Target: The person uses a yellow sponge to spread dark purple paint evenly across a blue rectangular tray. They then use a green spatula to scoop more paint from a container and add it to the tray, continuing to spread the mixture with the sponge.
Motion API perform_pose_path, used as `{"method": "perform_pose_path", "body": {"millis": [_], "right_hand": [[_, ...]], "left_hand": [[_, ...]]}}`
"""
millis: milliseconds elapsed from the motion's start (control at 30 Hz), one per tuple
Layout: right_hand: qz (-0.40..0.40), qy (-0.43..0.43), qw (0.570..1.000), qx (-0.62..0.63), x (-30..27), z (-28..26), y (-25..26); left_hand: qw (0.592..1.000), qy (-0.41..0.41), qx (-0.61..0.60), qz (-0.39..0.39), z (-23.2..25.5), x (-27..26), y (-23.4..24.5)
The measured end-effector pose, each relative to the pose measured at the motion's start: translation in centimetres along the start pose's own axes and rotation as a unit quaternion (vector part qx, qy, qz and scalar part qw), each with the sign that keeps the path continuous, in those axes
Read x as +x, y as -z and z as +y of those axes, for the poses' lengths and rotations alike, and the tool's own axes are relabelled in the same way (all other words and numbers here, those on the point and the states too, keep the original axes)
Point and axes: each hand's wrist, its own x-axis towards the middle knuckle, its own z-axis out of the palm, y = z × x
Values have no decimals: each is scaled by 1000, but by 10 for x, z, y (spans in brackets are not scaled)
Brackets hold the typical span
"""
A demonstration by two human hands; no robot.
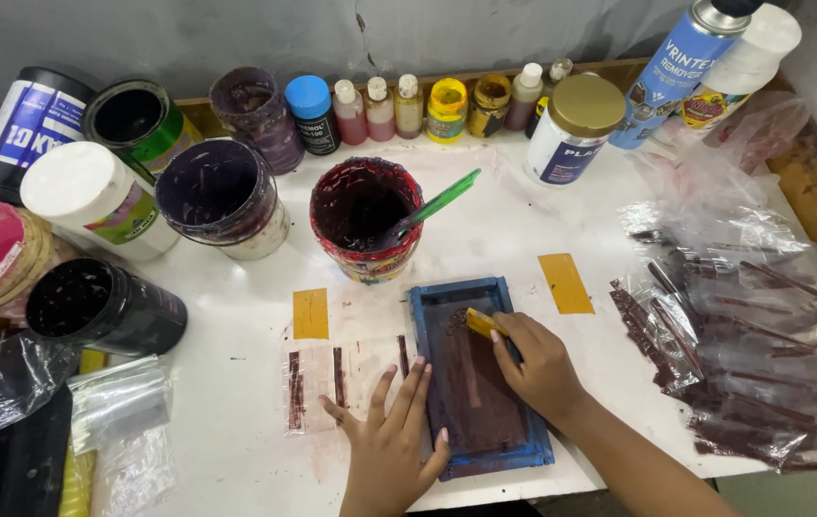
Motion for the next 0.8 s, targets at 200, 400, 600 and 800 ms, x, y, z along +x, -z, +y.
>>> {"method": "perform_pose_path", "body": {"millis": [200, 400, 600, 800], "right_hand": [[-15, 4, 1000, -19, 0, 1, -1], [-18, -58, 995, 81, -7, 6, -4], [-11, -202, 974, 104, -3, 7, 3], [-29, -127, 987, 90, -3, 7, 2]], "left_hand": [[1000, -2, 0, 3, 0, 0, 1], [1000, -2, 3, -1, 0, 0, 1], [1000, 3, 12, -13, 0, -2, -2], [999, -11, 48, -22, -1, 0, 3]]}}
